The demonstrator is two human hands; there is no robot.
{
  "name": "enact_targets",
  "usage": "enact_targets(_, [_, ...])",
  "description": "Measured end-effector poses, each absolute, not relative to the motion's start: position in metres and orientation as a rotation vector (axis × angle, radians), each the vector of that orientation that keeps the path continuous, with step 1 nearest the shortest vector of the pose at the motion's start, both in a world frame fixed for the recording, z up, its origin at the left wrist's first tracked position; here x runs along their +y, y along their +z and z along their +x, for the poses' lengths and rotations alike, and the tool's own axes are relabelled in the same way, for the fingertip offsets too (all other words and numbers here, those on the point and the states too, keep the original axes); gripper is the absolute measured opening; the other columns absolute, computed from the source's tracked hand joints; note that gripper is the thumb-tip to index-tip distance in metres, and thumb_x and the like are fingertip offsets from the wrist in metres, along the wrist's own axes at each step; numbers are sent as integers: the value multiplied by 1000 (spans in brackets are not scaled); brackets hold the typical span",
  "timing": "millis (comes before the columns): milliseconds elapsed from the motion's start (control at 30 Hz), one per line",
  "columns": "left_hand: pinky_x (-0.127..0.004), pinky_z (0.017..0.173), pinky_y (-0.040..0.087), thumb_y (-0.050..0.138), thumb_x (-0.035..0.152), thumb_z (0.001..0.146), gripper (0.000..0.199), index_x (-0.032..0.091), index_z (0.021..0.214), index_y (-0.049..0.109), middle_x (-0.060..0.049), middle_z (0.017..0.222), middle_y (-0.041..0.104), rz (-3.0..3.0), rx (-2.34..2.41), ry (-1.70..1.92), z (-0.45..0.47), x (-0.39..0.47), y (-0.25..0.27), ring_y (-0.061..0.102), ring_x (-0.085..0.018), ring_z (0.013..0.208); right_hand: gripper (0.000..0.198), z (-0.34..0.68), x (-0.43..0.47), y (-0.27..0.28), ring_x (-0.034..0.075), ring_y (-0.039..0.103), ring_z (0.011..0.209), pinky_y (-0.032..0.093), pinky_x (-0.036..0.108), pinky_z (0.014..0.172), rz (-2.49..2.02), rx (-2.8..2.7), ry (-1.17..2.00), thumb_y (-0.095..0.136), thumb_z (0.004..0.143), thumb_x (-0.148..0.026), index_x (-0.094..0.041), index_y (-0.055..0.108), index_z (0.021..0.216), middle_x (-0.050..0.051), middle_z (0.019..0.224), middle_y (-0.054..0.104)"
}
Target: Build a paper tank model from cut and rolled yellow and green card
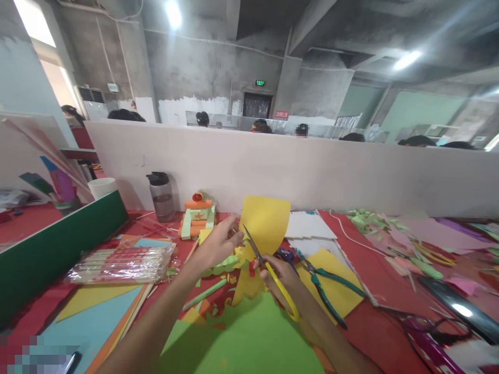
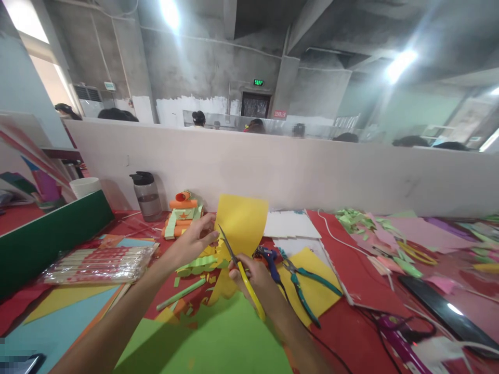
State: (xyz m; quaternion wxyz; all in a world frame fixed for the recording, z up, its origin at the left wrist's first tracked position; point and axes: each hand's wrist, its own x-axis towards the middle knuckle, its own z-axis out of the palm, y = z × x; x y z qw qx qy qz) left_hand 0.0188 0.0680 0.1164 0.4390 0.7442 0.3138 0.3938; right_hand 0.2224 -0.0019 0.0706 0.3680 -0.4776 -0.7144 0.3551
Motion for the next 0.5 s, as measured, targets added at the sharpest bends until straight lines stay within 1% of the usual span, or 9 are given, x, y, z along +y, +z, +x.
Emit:
enact_targets(100, [-29, 71, 51, 51, 32, 93, 33, 18, 122, 54, -2, 81, 60, 1833, 756, 998, 20, 68, 118, 62, -17, 74, 49, 222, -3, 75, 11, 41, 53, 32, 21, 47, -1202, -1838, 917, 56, 88, -64, -17, 64, 95, -1, 69, 51])
enact_targets(233, [-29, 70, 50, 53, 34, 93, 34, 17, 122, 54, -2, 80, 60, 1831, 772, 1010, 22, 65, 120, 63, -18, 75, 55, 222, -2, 71, 10, 39, 49, 31, 20, 44, -1185, -1784, 977, 54, 85, -70, -17, 61, 94, -4, 62, 44])
enact_targets(300, [-30, 70, 50, 55, 36, 91, 39, 18, 126, 51, -3, 86, 64, 1803, 756, 1037, 24, 63, 122, 63, -19, 78, 59, 222, 0, 65, 9, 38, 46, 31, 20, 42, -1170, -1746, 1024, 53, 83, -75, -17, 59, 96, -6, 58, 42])
enact_targets(400, [-31, 75, 51, 61, 37, 88, 52, 20, 134, 42, -5, 97, 68, 1697, 695, 1095, 28, 59, 122, 65, -20, 84, 66, 219, 2, 57, 8, 38, 42, 29, 20, 40, -1142, -1663, 1038, 50, 79, -82, -19, 57, 98, -6, 57, 42])
enact_targets(433, [-31, 76, 51, 62, 37, 87, 53, 20, 133, 42, -5, 98, 69, 1669, 689, 1108, 29, 59, 121, 65, -20, 84, 68, 218, 2, 55, 8, 38, 41, 29, 20, 39, -1139, -1630, 1031, 50, 77, -84, -19, 57, 98, -6, 57, 42])
enact_targets(500, [-31, 75, 51, 65, 39, 85, 47, 18, 124, 49, -6, 94, 70, 1650, 709, 1099, 31, 59, 120, 65, -20, 82, 70, 215, 1, 54, 7, 37, 39, 29, 20, 38, -1140, -1581, 1023, 48, 77, -85, -19, 56, 100, -7, 57, 42])
